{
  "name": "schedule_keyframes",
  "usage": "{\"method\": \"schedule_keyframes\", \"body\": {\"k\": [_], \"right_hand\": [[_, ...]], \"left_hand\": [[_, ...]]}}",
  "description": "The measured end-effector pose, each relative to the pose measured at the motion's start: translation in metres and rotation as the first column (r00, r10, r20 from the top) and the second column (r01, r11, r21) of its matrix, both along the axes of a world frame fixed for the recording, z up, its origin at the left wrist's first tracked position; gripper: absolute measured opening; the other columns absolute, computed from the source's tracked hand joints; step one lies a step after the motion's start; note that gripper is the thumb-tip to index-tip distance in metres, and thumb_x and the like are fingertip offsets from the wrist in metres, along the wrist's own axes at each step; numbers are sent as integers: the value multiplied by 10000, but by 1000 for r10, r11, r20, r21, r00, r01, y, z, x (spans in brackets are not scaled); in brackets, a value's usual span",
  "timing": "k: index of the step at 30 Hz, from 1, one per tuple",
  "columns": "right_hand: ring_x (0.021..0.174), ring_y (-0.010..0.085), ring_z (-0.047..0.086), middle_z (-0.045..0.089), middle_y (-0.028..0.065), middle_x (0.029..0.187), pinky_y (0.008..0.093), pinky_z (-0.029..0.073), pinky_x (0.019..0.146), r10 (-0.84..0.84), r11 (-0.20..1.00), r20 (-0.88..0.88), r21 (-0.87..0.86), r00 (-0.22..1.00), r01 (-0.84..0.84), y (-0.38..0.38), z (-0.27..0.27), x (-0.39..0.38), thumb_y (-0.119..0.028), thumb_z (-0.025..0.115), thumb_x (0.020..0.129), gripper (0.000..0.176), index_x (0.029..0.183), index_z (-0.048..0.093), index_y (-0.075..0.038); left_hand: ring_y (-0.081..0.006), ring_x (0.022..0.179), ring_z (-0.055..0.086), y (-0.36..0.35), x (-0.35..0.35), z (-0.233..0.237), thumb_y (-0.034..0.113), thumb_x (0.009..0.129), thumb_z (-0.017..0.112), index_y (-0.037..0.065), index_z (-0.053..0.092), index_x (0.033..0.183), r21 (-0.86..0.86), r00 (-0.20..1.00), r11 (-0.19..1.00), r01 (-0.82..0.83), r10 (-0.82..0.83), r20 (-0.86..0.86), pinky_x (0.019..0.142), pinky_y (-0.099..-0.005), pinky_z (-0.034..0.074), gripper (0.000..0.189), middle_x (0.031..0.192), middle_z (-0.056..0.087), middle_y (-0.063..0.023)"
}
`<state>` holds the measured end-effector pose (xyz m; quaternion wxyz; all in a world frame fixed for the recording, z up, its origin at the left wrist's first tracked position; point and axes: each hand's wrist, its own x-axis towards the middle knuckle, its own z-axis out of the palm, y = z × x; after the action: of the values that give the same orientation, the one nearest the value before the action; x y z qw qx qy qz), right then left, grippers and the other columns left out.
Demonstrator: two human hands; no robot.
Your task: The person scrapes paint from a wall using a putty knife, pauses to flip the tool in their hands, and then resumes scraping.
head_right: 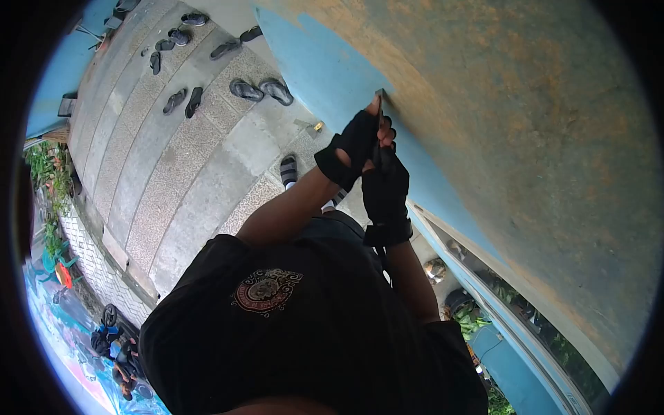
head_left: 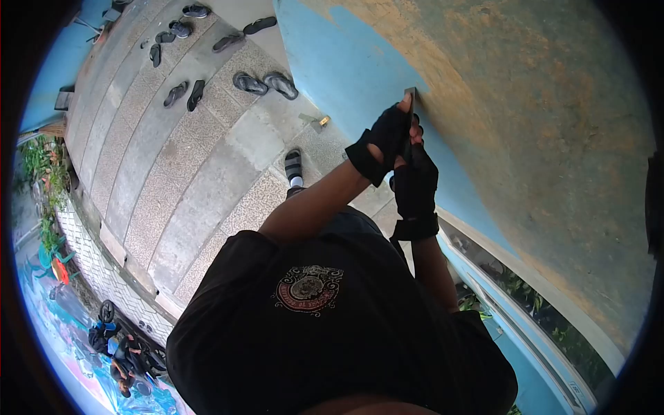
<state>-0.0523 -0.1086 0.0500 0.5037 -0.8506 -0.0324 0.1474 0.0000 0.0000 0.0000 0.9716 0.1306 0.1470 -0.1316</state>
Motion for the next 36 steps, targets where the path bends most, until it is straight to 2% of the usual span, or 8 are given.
{"method": "schedule_keyframes", "body": {"k": [2, 3, 5, 17, 25, 26, 33, 36], "right_hand": [[1033, 315, 657, 656, 216, 1101, 364, 505, 876, -1, 985, 24, -173, 1000, 5, -4, 0, -5, -53, 605, 853, 437, 1286, 554, -18], [1033, 315, 657, 656, 216, 1101, 364, 505, 876, -11, 1000, 56, -12, 998, 12, 36, -27, 6, -53, 605, 853, 437, 1286, 554, -18], [540, 61, 469, 576, -4, 726, 248, 394, 477, -8, 1000, 181, -24, 983, 12, 12, -19, 1, -65, 606, 903, 252, 1150, 608, -18], [526, 51, 470, 574, -9, 720, 234, 388, 469, 27, 998, 127, 47, 992, -33, 2, -13, 15, -86, 627, 889, 240, 1118, 620, -16], [504, 53, 460, 551, -13, 696, 234, 383, 462, 76, 997, 367, -51, 927, -62, 1, -10, 13, -88, 624, 890, 307, 1187, 591, -15], [516, 51, 461, 558, -11, 724, 230, 387, 466, 84, 996, 143, 13, 986, -86, -2, -28, 20, -72, 615, 886, 360, 1241, 579, -21], [515, 58, 464, 526, -19, 653, 239, 373, 461, 70, 996, 361, -83, 930, -43, -4, -6, 14, -66, 612, 872, 244, 1111, 621, -18], [510, 67, 470, 537, -2, 661, 242, 380, 466, 113, 992, 205, -71, 972, -100, 6, 2, 16, -75, 604, 873, 273, 1139, 617, -17]], "left_hand": [[-185, 597, 527, -4, -3, -8, 552, 955, 505, 138, 483, 679, -69, 996, 996, 62, -57, 75, 613, -336, 479, 498, 559, 465, -27], [-185, 597, 527, 44, 8, -5, 552, 955, 505, 138, 483, 679, 94, 992, 993, 66, -75, 97, 613, -336, 479, 498, 559, 465, -27], [-173, 600, 520, 20, -1, 19, 548, 955, 510, 142, 464, 656, 129, 998, 992, 15, -22, 56, 617, -320, 478, 506, 558, 456, -17], [-180, 569, 497, 3, 5, 18, 558, 955, 501, 154, 441, 682, 77, 996, 994, -84, 83, 10, 583, -341, 470, 491, 573, 441, -5], [-174, 583, 493, 3, 2, 21, 565, 947, 510, 155, 451, 671, 66, 999, 997, -48, 49, -20, 576, -342, 466, 498, 566, 425, -3], [-178, 584, 496, 13, 7, 20, 564, 949, 508, 155, 450, 666, 67, 996, 994, -88, 87, 13, 573, -344, 464, 501, 564, 426, -8], [-167, 610, 513, -1, 7, 13, 568, 955, 490, 151, 473, 653, 65, 1000, 998, -18, 19, -14, 559, -317, 457, 515, 556, 435, -4], [-184, 607, 514, 21, 10, 20, 579, 941, 508, 142, 459, 681, 50, 988, 987, -154, 153, 19, 574, -322, 460, 511, 557, 438, -3]]}}
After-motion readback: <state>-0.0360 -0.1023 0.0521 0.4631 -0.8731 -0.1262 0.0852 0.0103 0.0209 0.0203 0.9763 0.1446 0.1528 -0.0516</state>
